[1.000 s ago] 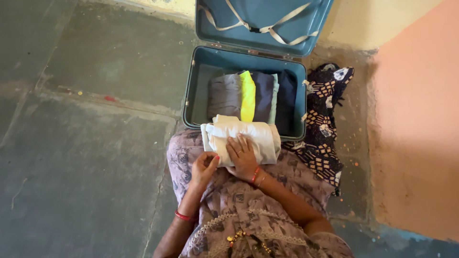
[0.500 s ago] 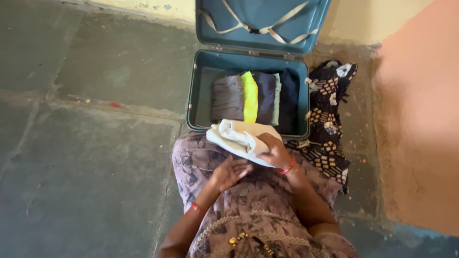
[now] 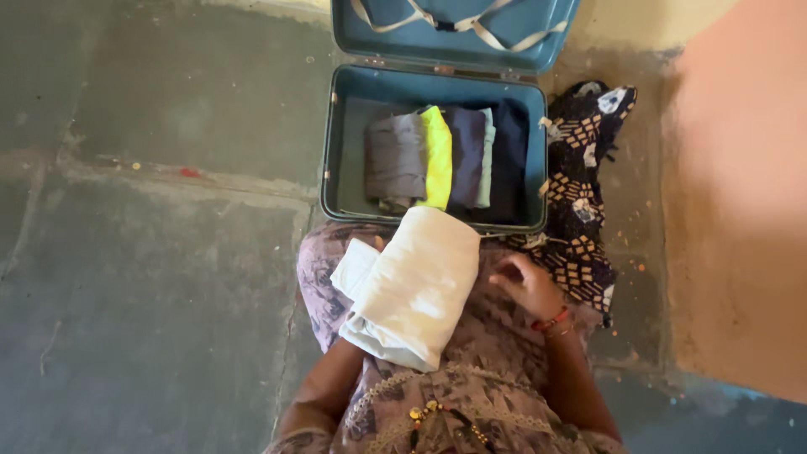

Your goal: The person sits on the floor and folds several pieces of clothing, including a gray t-shirt, a white shirt, a yellow top, and a purple top. The person places the folded items into an open suitcase and then removes some of them again.

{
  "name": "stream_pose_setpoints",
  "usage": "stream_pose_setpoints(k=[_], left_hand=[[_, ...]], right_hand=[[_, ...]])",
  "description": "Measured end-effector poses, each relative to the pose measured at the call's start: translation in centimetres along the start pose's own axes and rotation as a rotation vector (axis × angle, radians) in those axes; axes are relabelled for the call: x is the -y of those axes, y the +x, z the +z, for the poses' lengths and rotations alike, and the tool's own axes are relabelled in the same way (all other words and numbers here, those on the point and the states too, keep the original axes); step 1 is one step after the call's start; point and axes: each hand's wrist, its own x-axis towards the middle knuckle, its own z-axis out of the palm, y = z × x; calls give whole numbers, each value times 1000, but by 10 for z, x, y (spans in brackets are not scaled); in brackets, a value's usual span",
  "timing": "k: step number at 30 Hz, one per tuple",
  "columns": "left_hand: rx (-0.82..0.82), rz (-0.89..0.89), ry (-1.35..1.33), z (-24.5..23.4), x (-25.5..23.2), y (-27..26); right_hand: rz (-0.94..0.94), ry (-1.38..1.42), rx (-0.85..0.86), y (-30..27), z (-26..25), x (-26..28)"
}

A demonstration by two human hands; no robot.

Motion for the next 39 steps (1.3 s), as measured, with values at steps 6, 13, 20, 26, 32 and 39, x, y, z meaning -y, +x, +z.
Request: stream_pose_setpoints(k=[6,13,20,26,32,39], left_hand=[[177,-25,16,43,-2,57],[152,-9,142,2,-25,92],[379,-194,670,-77,24,138],[439,-378,894,-94,51,166],[408,-376,978,-87,54,163],[453,-338,948,-73,44,157]], right_hand=[[121,1777,490,3,113,-43],[152,1530,150,25,72,5],[-94,1450,-179,64,-47,73],[-307,1341,-154,143,-81,143],[-445,1375,8,207,-76,181],[-15,887,155,328,43,149]])
